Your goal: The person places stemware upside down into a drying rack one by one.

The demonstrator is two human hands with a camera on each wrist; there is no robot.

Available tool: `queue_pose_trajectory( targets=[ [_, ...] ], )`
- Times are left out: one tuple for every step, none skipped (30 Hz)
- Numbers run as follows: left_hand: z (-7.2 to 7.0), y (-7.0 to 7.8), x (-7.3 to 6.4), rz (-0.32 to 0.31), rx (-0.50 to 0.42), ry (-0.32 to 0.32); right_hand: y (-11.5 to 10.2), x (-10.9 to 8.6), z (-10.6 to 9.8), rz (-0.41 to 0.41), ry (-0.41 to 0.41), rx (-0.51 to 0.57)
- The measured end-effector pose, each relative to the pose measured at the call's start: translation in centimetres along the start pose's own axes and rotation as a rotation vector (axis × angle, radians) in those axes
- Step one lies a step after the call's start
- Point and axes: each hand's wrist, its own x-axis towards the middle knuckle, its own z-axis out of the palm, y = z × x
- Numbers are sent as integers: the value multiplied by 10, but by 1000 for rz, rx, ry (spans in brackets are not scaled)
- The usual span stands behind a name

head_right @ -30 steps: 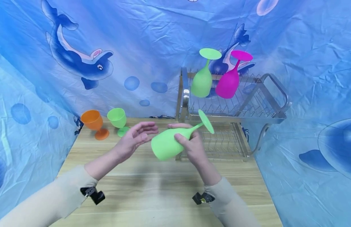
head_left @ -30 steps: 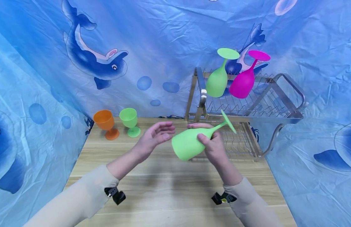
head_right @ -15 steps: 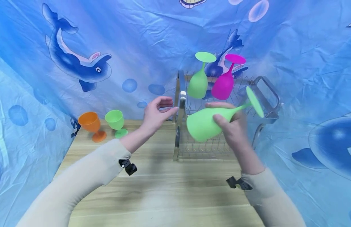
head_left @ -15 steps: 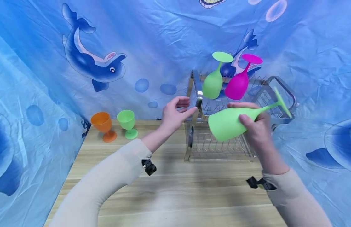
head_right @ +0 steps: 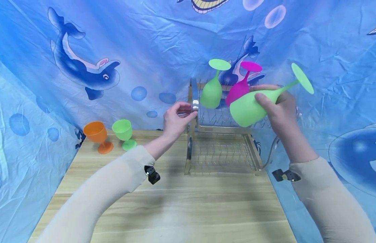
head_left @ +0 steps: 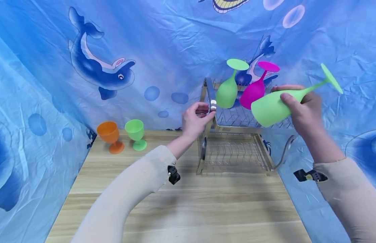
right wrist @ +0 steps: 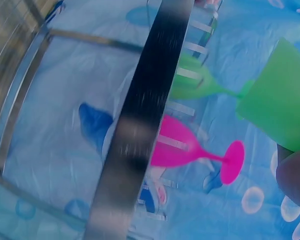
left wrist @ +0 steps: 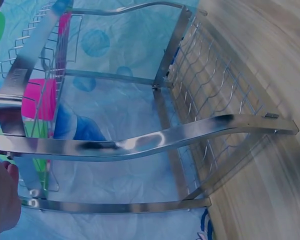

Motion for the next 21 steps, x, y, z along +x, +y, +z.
queue_pose_trajectory(
  targets=[
    [1, -1, 0, 3, 0, 6, 0, 4, -3, 23, 5, -36],
    [2, -2, 0, 7, -3, 10, 0, 7, -6, 46, 11, -81],
    [3, -2, 0, 11, -5, 13, -1, 11, -9, 69, 16, -141],
    [4, -3, 0, 15, -8, 15, -1, 15, -12, 92, 17, -211],
    [5, -3, 0, 20, -8, 15, -1, 19, -15, 119, 17, -272],
    [6, -3, 0, 26, -7, 15, -1, 23, -19, 146, 12, -320],
    [7, -3, 0, 31, -10, 14, -1, 27, -22, 166, 6, -363],
    [7, -3, 0, 36, -9, 12, 1, 32, -25, 183, -1, -403],
    [8, -4, 0, 38, -4, 12, 2, 36, -28, 196, -7, -442],
    [8, -4, 0, 41, 0, 12, 4, 41, -31, 205, -9, -473],
    [8, -4, 0, 44, 5, 12, 6, 45, -34, 215, -10, -495],
    [9, -4, 0, 46, 10, 12, 8, 49, -37, 226, -9, -508],
    [9, -4, 0, 46, 11, 12, 11, 54, -40, 235, -7, -534],
    [9, -3, -1, 46, 16, 12, 14, 58, -43, 251, -5, -553],
    [9, -4, -1, 44, 18, 14, 16, 62, -46, 268, -2, -579],
    [9, -4, -1, 43, 19, 15, 19, 66, -49, 285, 0, -600],
    [9, -3, -1, 43, 21, 15, 21, 70, -53, 300, 4, -610],
    [9, -3, -1, 43, 22, 16, 24, 74, -57, 315, 10, -614],
    [8, -3, -1, 43, 24, 15, 26, 77, -62, 326, 17, -618],
    [8, -4, 0, 46, 30, 14, 29, 80, -66, 340, 24, -620],
    [8, -4, 0, 48, 36, 14, 32, 83, -71, 355, 32, -625]
  ],
)
